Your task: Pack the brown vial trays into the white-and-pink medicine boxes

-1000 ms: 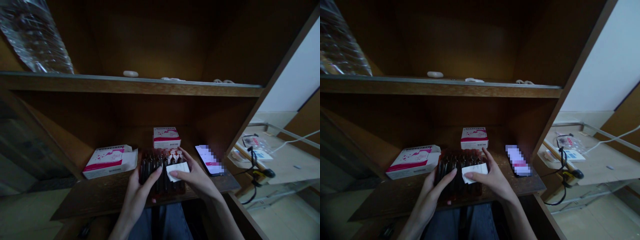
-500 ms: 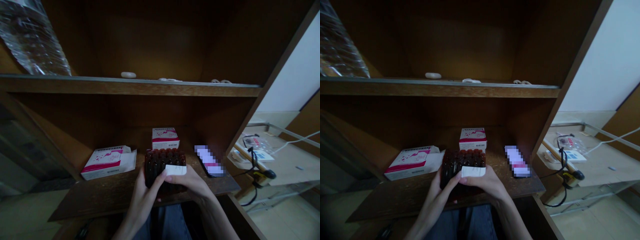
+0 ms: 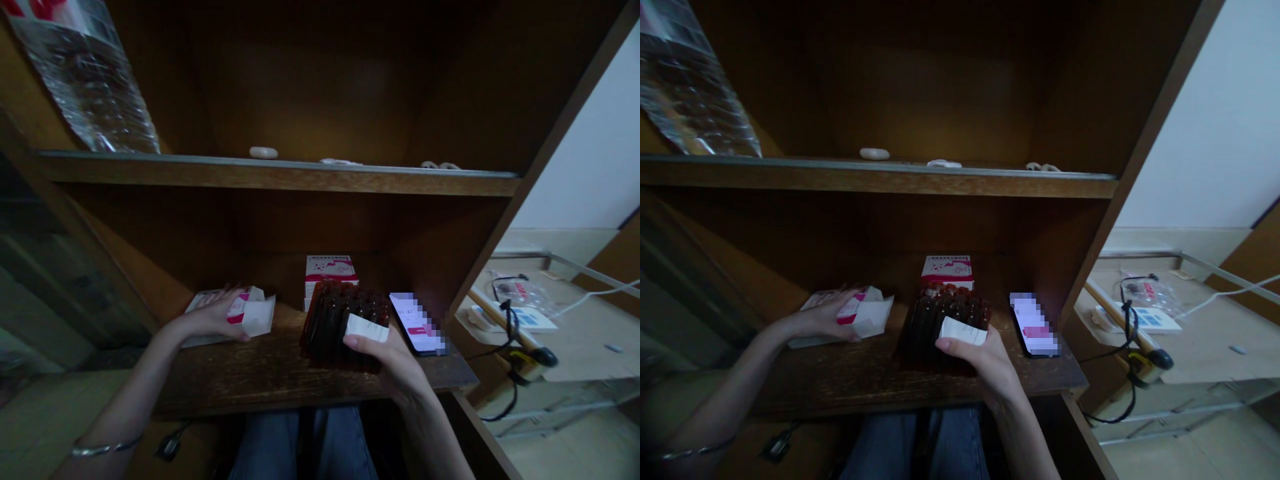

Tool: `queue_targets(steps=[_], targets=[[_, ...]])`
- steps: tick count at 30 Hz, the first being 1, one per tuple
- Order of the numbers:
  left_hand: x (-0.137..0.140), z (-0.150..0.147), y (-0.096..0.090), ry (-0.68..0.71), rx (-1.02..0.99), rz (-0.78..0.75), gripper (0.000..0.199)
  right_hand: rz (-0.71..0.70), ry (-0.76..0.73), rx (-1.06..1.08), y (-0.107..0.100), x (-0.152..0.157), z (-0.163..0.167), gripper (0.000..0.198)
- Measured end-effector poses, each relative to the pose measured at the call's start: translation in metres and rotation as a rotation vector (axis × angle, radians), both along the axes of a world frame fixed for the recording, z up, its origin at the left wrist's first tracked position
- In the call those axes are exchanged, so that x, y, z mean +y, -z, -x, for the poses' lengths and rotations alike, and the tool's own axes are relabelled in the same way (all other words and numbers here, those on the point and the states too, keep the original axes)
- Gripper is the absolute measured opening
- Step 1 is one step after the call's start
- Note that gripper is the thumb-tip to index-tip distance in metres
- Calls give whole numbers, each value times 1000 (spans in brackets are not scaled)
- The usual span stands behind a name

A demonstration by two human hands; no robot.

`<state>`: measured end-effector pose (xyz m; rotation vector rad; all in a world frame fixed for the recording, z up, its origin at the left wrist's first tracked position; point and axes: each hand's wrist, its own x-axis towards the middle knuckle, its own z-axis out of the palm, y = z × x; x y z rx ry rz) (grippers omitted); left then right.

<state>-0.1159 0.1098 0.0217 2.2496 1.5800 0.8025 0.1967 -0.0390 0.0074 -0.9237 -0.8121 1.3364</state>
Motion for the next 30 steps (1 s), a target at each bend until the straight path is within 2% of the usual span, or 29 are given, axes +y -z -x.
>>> queue_targets(steps=[3,7,9,14,16,19,25,30], targets=[[-5,-2,10,37,199,62,87,-9,38,-38,-1,0,-2,44],[-44,-35,11,95,454,-53,81,-13,141,-112,-5,0,3,48],[-69,-57,9,100,451,-141,79,-1,183,-149,-9,-1,9,52],[-113,-98,-5,160,392,-294,95,-79,317,-223,-21,-7,21,54],[-121,-105,-11,126,379,-381,99,-116,350,-248,-25,-12,23,52],[-125,-109,-17,86,375,-505,102,-143,324,-286,-28,-23,25,52],[-130,-113,-19,122,383,-671,97,-157,315,-390,-27,-32,21,51],[-132,-115,-17,163,431,-733,96,-194,253,-503,-21,-29,14,56]])
